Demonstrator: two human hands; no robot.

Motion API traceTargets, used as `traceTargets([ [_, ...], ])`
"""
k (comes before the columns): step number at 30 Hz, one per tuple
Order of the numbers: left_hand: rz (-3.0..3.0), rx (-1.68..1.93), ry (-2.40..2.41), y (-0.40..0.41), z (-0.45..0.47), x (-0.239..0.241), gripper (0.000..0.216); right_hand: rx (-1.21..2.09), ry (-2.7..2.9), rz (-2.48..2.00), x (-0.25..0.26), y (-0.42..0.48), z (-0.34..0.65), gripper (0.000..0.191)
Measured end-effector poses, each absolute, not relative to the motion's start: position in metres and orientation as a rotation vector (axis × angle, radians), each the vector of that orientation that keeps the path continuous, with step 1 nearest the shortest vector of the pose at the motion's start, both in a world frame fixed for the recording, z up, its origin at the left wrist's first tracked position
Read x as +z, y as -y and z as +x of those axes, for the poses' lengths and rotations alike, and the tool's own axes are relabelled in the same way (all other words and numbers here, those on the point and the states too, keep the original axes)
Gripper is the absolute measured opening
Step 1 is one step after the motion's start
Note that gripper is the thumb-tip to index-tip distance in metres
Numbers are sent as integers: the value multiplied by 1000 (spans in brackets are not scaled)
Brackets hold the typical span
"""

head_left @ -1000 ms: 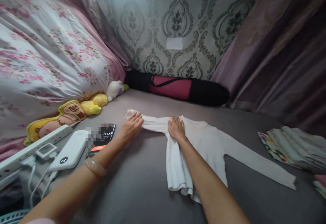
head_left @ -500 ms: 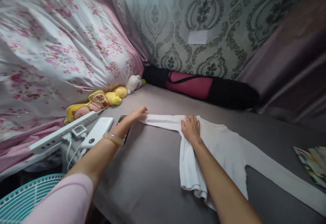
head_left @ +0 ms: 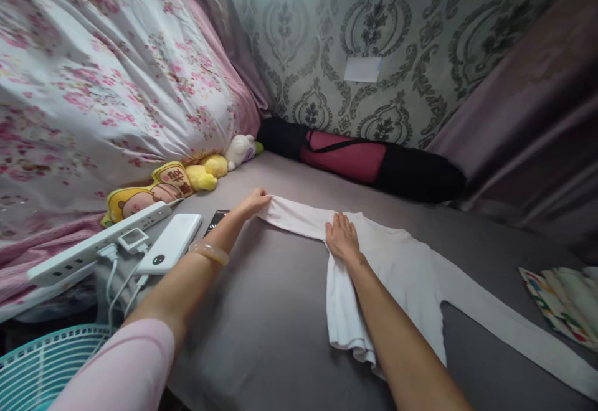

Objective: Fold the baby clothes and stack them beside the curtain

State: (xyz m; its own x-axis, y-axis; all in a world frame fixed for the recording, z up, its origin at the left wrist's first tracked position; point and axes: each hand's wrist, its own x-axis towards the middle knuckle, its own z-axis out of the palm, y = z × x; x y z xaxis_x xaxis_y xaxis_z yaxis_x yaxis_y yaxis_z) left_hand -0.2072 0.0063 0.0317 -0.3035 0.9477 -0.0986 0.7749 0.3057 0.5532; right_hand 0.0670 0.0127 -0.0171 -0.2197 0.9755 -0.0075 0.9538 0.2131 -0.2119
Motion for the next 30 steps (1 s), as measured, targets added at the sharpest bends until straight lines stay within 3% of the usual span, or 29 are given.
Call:
traceTargets([
  [4,1560,602,-2292,-3,-203,27,27,299,2304,-1940,-13,-10,64,61],
  [11,1837,127,-2481,6,-189,16,31,269,2280,-1954,-12,-8,64,58],
  [18,1727,30,-2568,-4,-185,10,39,284,2270,-1939,-14,-6,63,58],
  [24,1958,66,-2644,-10,-166,21,36,688,2339,-1893,8,-18,77,64],
  [26,2165,186,-2525,-10,-143,28,34,748,2333,-1814,15,-20,100,64],
  [30,2440,370,-1950,-11,-80,27,33,378,2225,-1844,13,-8,167,60],
])
